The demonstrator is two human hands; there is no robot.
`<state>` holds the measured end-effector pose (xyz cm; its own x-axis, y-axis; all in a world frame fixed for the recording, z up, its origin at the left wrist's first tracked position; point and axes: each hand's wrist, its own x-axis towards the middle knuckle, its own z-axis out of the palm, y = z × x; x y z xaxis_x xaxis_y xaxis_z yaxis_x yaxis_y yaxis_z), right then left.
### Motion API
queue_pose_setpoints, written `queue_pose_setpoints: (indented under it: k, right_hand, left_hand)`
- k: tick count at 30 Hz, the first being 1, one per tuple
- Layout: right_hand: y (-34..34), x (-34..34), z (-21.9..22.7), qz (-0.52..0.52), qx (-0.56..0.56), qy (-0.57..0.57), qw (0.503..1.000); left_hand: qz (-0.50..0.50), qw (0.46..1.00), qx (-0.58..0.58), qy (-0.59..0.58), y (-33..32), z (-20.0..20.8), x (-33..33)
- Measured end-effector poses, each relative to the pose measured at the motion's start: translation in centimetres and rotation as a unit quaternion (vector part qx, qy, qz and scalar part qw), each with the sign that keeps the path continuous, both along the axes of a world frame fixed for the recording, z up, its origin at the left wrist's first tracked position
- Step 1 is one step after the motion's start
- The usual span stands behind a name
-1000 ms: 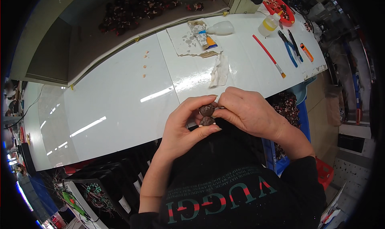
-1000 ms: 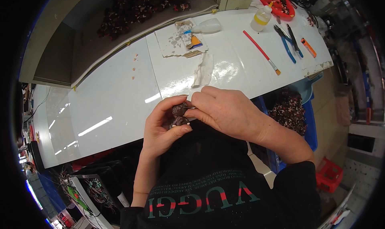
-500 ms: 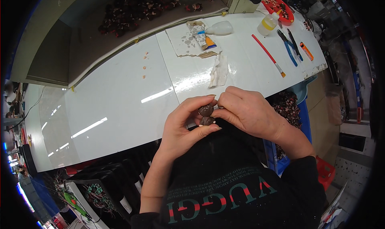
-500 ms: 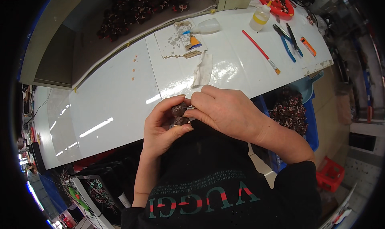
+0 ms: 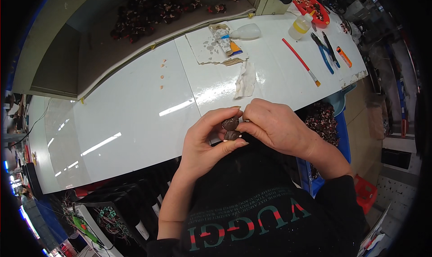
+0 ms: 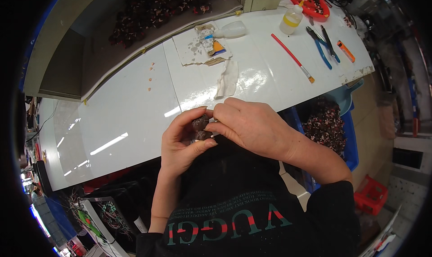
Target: The person assembles small toy figurines by joining figurine parts with adhesive from an applicator bottle, then paints the assembled figurines with a paint brush.
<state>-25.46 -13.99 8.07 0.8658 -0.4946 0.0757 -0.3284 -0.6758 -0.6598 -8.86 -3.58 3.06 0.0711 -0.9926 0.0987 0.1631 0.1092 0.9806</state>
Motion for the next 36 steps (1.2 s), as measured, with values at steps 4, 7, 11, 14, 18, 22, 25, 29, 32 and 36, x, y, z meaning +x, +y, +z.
queue_pose_setpoints:
  k: [4,7,11,14,18,22,25,29,32,36]
  right_hand:
    - [0.01,-0.03,-0.09,-0.005,0.001,0.005,1.000]
    - [0.01,-0.03,0.22,0.001,0.010,0.027,1.000]
    - [0.06,-0.01,0.38,0.002,0.009,0.017,1.000]
    - [0.20,0.12,0.18,-0.009,0.017,-0.008,1.000]
    - [0.24,0.29,0.07,-0.015,0.022,-0.009,1.000]
    - [0.09,0.26,0.01,-0.001,0.013,0.008,1.000]
    - [-0.01,0.35,0.27,0.005,-0.006,0.037,0.999]
    - [0.09,0.35,-0.07,-0.003,0.000,-0.003,1.000]
    - [0.11,0.26,0.04,-0.011,0.009,-0.001,1.000]
    - [-0.04,0.16,0.26,0.000,0.013,0.036,0.999]
  left_hand:
    - [0.004,1.000,-0.002,-0.006,-0.11,-0.04,-0.04]
    - [0.005,1.000,0.004,-0.014,-0.03,-0.10,0.07]
    - [0.006,1.000,0.008,-0.010,0.05,0.17,0.04]
    - [0.000,1.000,0.011,0.001,0.05,0.19,0.09]
    - [0.002,1.000,0.007,0.007,0.02,0.17,0.14]
    - [0.002,1.000,0.011,0.000,0.06,-0.07,0.25]
    - [0.005,1.000,0.018,0.012,0.06,0.26,0.23]
    - [-0.001,0.999,0.028,0.020,-0.02,0.43,0.20]
    - [0.000,1.000,0.026,0.014,-0.05,0.38,0.12]
    - [0.002,1.000,0.022,0.009,-0.16,0.39,0.01]
